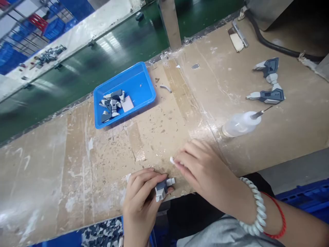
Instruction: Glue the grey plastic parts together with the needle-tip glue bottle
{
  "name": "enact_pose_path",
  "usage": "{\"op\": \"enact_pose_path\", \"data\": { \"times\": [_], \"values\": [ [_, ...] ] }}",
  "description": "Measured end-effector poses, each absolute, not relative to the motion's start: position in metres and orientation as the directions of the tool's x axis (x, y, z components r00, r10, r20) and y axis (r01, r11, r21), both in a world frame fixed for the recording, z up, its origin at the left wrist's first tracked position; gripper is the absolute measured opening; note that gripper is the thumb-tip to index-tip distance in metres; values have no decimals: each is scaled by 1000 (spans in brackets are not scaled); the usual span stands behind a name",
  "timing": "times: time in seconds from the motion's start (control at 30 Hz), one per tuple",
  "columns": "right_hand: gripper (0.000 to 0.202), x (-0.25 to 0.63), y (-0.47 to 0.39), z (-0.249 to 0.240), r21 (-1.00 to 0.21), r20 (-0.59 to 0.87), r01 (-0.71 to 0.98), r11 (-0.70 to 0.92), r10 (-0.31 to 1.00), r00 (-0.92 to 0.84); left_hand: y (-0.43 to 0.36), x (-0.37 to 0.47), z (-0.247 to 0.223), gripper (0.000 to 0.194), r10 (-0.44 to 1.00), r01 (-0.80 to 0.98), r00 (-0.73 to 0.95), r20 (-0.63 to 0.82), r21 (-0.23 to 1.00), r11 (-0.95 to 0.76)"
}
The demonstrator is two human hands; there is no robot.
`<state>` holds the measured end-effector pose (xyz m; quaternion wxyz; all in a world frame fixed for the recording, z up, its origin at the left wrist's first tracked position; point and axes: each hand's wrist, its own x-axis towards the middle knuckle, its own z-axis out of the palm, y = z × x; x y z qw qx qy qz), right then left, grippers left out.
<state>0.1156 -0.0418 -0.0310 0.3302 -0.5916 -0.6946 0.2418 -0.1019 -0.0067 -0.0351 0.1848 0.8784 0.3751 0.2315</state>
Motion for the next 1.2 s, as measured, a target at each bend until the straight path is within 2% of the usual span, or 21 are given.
{"op": "enact_pose_path", "data": {
  "times": [0.1,0.37,0.53,0.77,0.9,1.0,1.1,1.2],
  "values": [
    [18,115,-46,-32,-768,213,564,304,951,-223,-6,-102,-33,21,737,568,618,273,492,-659],
    [20,122,-39,-33,-727,229,517,452,869,-438,-7,-105,-33,25,744,567,612,269,508,-649],
    [14,121,-35,-32,-722,219,530,445,873,-435,-5,-105,-33,30,731,536,620,284,527,-659],
    [18,111,-31,-34,-751,252,516,411,902,-351,-3,-105,-34,33,725,518,623,293,539,-664],
    [23,106,-28,-35,-783,200,537,314,945,-261,-5,-106,-35,37,731,523,616,292,543,-657],
    [21,107,-27,-35,-839,192,487,242,970,-151,-6,-106,-35,37,740,536,611,280,541,-648],
    [20,111,-29,-38,-859,259,420,292,956,-135,-6,-106,-35,38,741,538,612,276,541,-646],
    [17,115,-33,-41,-829,311,400,390,917,-248,-5,-106,-35,39,742,543,611,275,537,-646]
  ]
}}
